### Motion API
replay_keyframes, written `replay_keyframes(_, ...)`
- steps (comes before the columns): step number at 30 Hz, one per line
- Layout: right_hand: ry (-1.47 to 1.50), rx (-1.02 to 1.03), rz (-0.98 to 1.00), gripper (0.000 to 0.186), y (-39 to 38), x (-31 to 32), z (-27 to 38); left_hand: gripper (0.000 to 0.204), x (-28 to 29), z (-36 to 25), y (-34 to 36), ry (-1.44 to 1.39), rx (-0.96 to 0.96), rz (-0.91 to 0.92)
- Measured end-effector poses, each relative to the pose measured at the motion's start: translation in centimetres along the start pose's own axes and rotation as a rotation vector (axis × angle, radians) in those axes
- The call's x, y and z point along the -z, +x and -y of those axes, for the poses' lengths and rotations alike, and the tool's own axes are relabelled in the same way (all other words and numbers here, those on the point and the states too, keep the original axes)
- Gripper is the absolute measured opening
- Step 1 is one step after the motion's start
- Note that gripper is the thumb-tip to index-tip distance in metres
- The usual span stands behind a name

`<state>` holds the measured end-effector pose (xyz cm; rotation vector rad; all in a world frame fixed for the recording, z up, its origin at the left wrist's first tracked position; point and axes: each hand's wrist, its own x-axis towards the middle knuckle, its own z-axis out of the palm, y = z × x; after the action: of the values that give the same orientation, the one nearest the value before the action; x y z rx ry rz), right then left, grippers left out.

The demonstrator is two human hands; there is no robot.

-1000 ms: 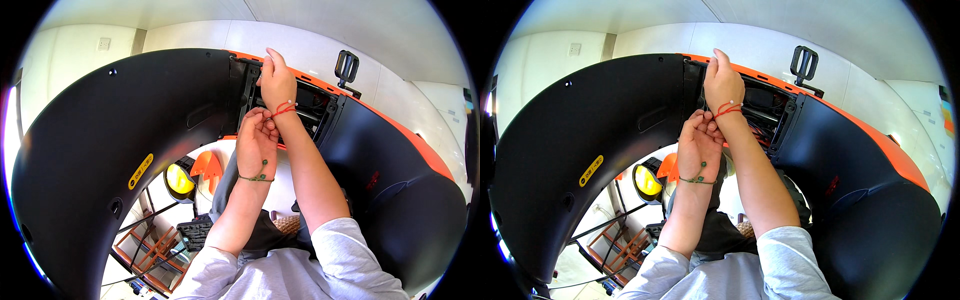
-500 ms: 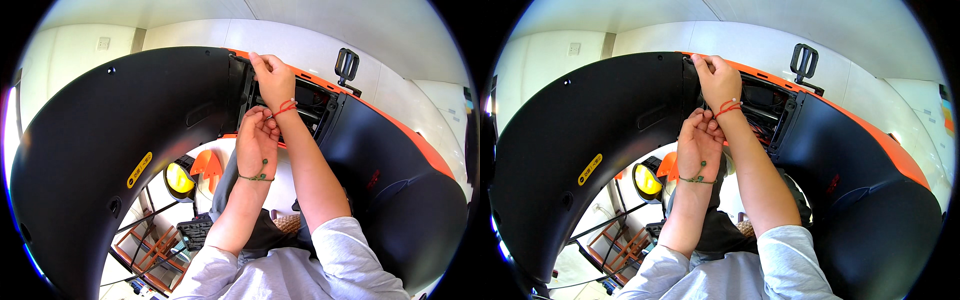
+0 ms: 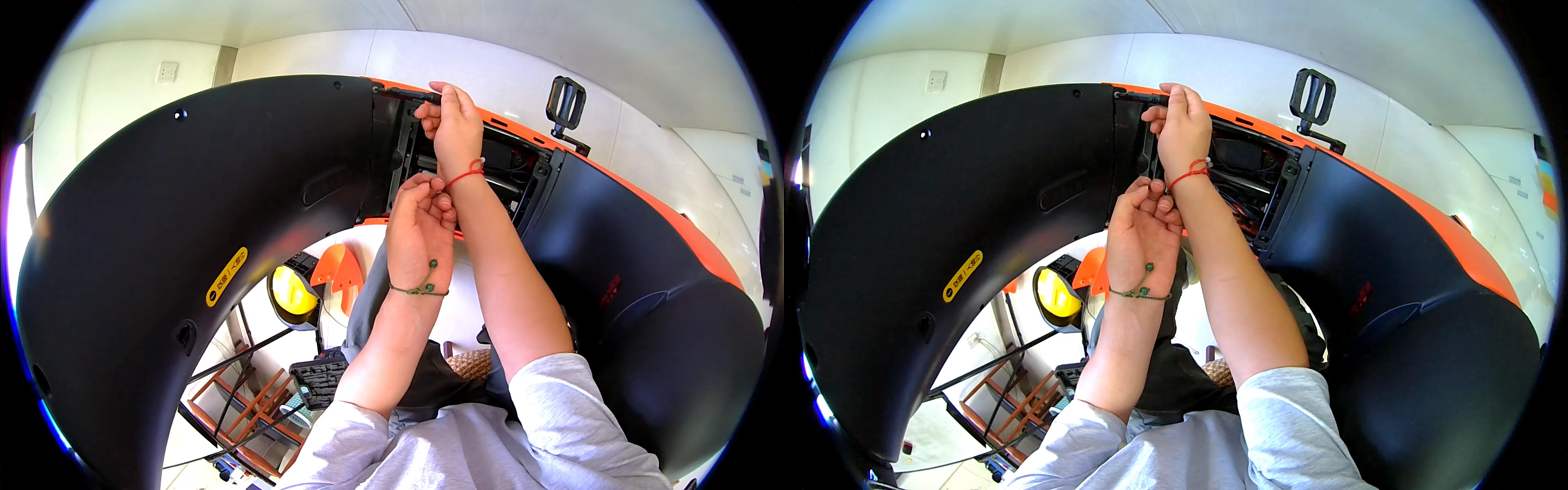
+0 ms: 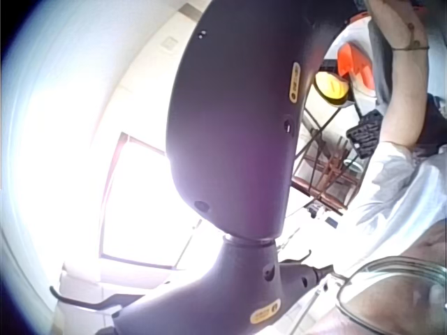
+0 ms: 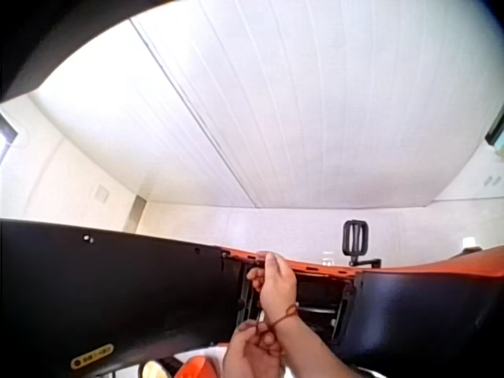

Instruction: The person uses a screwdriver to unscrew and remove a black plastic panel from the underside of a scooter, then handles the panel and uses the screwdriver to work on internal components near the battery area.

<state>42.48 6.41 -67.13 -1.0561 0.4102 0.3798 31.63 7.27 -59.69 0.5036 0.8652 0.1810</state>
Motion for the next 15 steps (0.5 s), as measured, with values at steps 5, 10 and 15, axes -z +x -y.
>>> replay_keyframes(5, -0.103, 0.128, 0.044, 0.036, 0.5, -0.2, -0.5, 0.013, -0.1, -0.2, -0.1, -0.016, 0.002, 0.017)
replay_keyframes(10, -0.747, 0.38, -0.067, 0.039, 0.2, 0.4, -0.2, 0.013, -0.3, -0.2, 0.0, -0.006, -0.001, -0.003)
replay_keyframes(15, -0.379, 0.007, 0.051, 0.039, -0.5, -0.5, 0.2, 0.013, -0.1, -0.4, 0.1, -0.009, -0.018, 0.016)
